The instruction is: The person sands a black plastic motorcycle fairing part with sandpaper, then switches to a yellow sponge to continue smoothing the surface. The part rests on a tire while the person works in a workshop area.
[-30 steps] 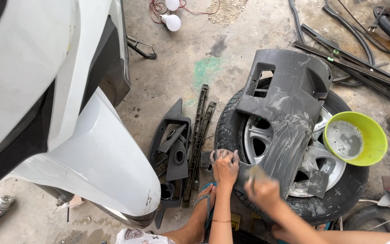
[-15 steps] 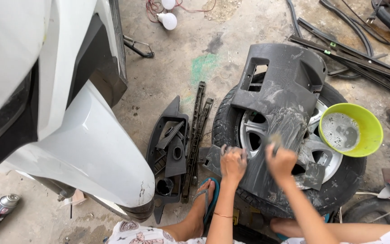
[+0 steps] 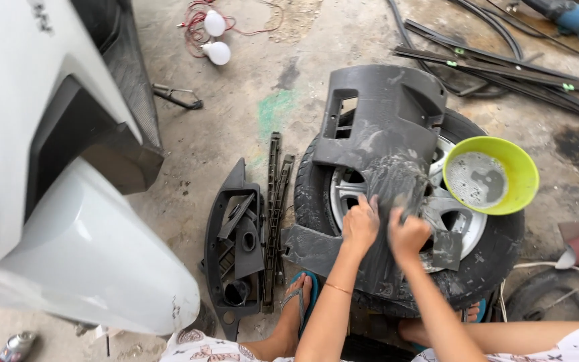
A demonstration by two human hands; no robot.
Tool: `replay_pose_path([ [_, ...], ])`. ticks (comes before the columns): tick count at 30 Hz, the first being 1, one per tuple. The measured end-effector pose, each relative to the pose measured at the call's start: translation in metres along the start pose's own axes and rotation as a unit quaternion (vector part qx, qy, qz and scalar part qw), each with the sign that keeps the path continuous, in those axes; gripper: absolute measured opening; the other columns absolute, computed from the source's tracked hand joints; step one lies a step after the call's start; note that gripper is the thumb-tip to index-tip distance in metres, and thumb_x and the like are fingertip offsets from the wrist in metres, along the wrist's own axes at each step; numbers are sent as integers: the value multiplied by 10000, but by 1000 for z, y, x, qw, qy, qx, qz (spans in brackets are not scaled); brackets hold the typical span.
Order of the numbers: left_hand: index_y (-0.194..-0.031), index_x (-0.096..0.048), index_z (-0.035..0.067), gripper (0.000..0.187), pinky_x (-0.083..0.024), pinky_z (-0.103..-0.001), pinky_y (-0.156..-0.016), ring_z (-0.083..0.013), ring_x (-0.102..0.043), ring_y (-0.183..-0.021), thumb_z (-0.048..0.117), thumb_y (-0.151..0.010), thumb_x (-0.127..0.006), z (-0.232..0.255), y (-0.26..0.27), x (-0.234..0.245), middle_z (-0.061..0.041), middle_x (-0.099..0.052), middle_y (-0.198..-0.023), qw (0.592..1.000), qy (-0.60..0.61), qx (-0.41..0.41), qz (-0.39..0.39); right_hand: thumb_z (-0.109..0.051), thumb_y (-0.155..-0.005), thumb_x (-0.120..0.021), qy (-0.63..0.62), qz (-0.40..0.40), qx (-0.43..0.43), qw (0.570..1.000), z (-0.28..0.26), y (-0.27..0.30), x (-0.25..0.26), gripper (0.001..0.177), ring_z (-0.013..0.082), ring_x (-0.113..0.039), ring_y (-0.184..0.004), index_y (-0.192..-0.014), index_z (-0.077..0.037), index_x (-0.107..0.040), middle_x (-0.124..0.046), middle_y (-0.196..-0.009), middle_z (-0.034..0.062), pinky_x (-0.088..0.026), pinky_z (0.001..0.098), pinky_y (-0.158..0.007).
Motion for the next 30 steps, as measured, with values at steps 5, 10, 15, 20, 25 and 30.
replay_pose_path([
  [5,-997,-530,-1,428,-472,-649,-596,-570,-635,-666,399,-1100,-417,3,-33,-10,-329,-651,-707,996,76,30,44,-105,-892,-686,-87,-27,61,994,-23,77,73,603,165,-237,-325,-437,-115,-290,-219,-391,20,-190,379,-378],
  [10,-957,-615,0,424,-559,-476,-468,-409,-718,-577,352,-1110,-436,5,-29,-15,-247,-656,-602,997,23,19,73,-127,-890,-667,-44,18,-102,994,9,-50,-30,536,298,-382,-321,-401,-119,-446,-346,-342,58,-318,345,-448],
  [15,-902,-617,33,389,-553,-395,-421,-357,-717,-534,316,-1114,-453,17,-28,-6,-221,-648,-572,997,-6,18,76,-163,-857,-693,-40,34,-124,991,4,-9,-10,516,417,-512,-394,-396,-67,-482,-425,-355,152,-368,434,-432],
  [20,-867,-600,48,384,-536,-498,-460,-427,-715,-587,325,-1086,-449,11,-30,-9,-275,-641,-590,996,-8,33,87,-182,-741,-696,-71,-17,-135,988,5,89,38,499,324,-421,-280,-329,-146,-417,-351,-288,70,-371,318,-407],
  [25,-847,-595,57,374,-532,-463,-450,-420,-719,-588,299,-1092,-449,11,-31,-9,-266,-649,-591,996,-2,30,82,-133,-822,-695,-42,25,-144,988,3,-44,-20,507,337,-414,-307,-387,-109,-435,-353,-317,93,-354,351,-416],
  [30,-830,-594,53,385,-523,-457,-442,-422,-715,-582,293,-1093,-449,14,-30,-4,-269,-647,-587,996,21,25,86,-101,-848,-681,-25,2,-165,986,-5,-15,9,469,402,-518,-378,-414,-57,-509,-459,-368,165,-400,436,-447],
])
Point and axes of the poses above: each hand's wrist, its own y-axis away from the middle knuckle, its own x-axis out of the back of the hand, z = x × y, the point moved 2 cm from there along -y, towards the middle knuckle
